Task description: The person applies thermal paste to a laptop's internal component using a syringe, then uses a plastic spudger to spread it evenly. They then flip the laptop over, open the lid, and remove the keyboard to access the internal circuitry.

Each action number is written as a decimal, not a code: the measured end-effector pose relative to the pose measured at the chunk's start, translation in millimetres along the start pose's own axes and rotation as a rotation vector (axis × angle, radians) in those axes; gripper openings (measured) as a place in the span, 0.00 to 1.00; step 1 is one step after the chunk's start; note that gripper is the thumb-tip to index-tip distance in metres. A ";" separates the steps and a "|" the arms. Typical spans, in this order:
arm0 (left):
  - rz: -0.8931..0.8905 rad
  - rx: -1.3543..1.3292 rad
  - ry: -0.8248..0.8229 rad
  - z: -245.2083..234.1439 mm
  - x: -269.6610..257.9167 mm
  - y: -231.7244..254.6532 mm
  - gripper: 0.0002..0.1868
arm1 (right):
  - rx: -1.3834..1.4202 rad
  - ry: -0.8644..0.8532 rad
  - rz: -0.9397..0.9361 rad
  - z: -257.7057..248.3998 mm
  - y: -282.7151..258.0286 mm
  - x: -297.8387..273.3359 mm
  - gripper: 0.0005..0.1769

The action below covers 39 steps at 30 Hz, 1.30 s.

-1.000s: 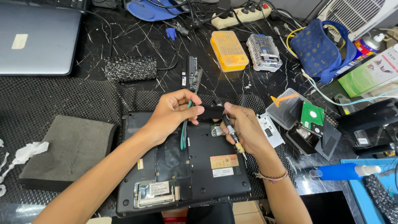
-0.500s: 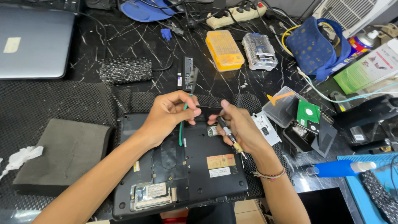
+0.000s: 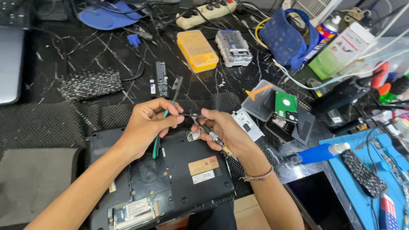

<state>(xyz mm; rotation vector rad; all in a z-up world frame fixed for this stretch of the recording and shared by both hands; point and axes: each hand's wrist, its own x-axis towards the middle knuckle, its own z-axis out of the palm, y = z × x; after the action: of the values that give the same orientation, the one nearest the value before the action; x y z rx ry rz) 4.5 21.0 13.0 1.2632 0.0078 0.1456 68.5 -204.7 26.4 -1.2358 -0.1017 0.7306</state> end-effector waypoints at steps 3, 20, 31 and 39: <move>-0.035 0.016 -0.044 15.9 4.8 3.3 0.08 | 0.027 0.053 -0.025 -5.8 -2.1 -20.1 0.19; -0.255 0.158 -0.171 137.3 29.3 -30.3 0.12 | 0.095 0.511 -0.367 -89.2 25.7 -94.2 0.14; -0.318 0.115 -0.254 204.2 38.5 -55.0 0.12 | 0.140 0.677 -0.479 -101.7 32.8 -98.9 0.16; -0.381 0.165 -0.312 214.3 46.5 -52.4 0.12 | 0.255 0.725 -0.511 -117.8 37.2 -104.4 0.17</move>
<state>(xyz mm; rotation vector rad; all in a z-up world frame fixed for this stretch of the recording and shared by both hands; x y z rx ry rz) 74.6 -192.5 31.8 1.4150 -0.0083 -0.3875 24.0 -354.2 -16.0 -1.0982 0.2597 -0.1647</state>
